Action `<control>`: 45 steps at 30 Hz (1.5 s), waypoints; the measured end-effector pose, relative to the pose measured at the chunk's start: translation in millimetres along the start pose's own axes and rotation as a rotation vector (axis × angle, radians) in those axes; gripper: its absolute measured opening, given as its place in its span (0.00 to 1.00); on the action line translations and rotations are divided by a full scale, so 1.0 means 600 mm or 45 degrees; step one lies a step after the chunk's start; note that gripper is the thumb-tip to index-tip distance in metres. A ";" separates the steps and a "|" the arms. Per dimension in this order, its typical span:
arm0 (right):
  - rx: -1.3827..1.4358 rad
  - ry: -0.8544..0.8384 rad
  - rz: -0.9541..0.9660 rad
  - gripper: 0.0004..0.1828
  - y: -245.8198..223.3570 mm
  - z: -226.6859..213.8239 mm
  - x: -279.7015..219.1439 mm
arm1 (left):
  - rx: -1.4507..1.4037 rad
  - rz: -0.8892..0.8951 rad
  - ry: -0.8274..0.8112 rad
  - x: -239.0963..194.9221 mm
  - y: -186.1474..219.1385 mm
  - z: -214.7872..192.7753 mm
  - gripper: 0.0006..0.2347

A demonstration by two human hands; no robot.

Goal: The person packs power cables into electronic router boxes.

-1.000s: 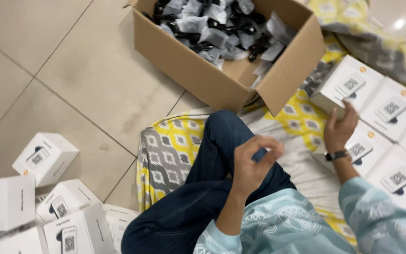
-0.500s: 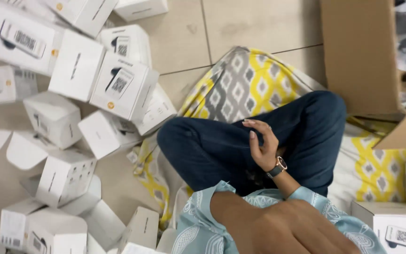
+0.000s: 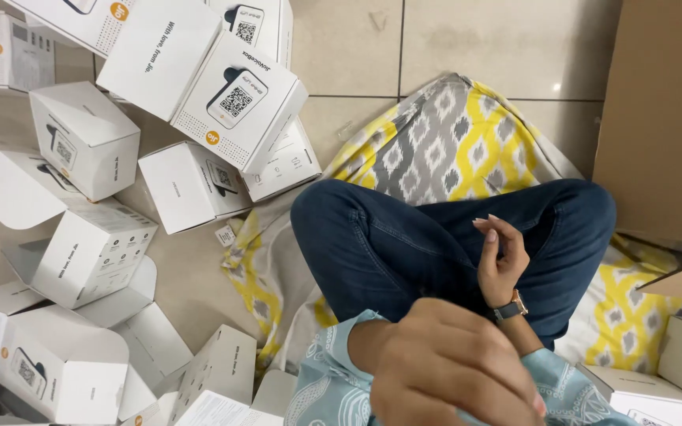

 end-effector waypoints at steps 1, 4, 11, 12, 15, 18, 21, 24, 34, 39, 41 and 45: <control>-0.002 -0.004 -0.004 0.12 0.000 0.011 0.009 | 0.001 0.005 0.003 -0.005 0.011 -0.003 0.08; 0.012 -0.074 -0.012 0.11 -0.013 0.040 0.021 | 0.404 -0.089 -0.023 -0.025 0.037 -0.007 0.07; -0.062 -0.267 -0.223 0.07 -0.090 0.161 0.065 | 1.195 0.259 -0.443 0.007 0.074 -0.039 0.06; -0.067 -0.303 -0.319 0.07 -0.099 0.176 0.070 | 1.210 -0.019 -0.379 0.022 0.073 -0.047 0.08; -0.121 -0.311 -0.237 0.06 -0.107 0.233 0.092 | 1.379 -0.559 0.208 -0.081 -0.007 -0.173 0.07; -0.089 -0.674 -0.111 0.16 -0.141 0.312 0.135 | 2.196 -0.536 0.821 -0.144 -0.074 -0.321 0.20; -0.168 -0.847 -0.082 0.28 -0.080 0.416 0.144 | 2.527 -0.778 0.731 -0.250 -0.130 -0.426 0.36; -0.025 -1.058 0.290 0.50 0.009 0.532 0.140 | 2.335 -0.783 0.864 -0.220 -0.113 -0.411 0.32; 0.403 -1.208 0.940 0.51 -0.063 0.579 0.141 | 2.443 -0.722 0.591 -0.218 -0.113 -0.386 0.15; 0.762 -0.924 1.050 0.33 0.002 0.542 0.156 | 2.318 -0.564 0.408 -0.237 -0.126 -0.382 0.07; 0.730 -0.834 1.029 0.34 -0.013 0.482 0.163 | 2.256 -0.534 0.423 -0.231 -0.116 -0.378 0.07; 0.697 -0.624 1.136 0.40 0.048 0.333 0.179 | 2.114 -0.512 0.520 -0.198 -0.107 -0.347 0.06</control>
Point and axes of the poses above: each hand's wrist, its own x-axis towards the middle knuckle, its own z-axis out of the palm, y = z × x, the point moved 2 cm from there along x, towards the middle knuckle, and after that the axes turned 9 degrees about y, right-handed, at the moved point
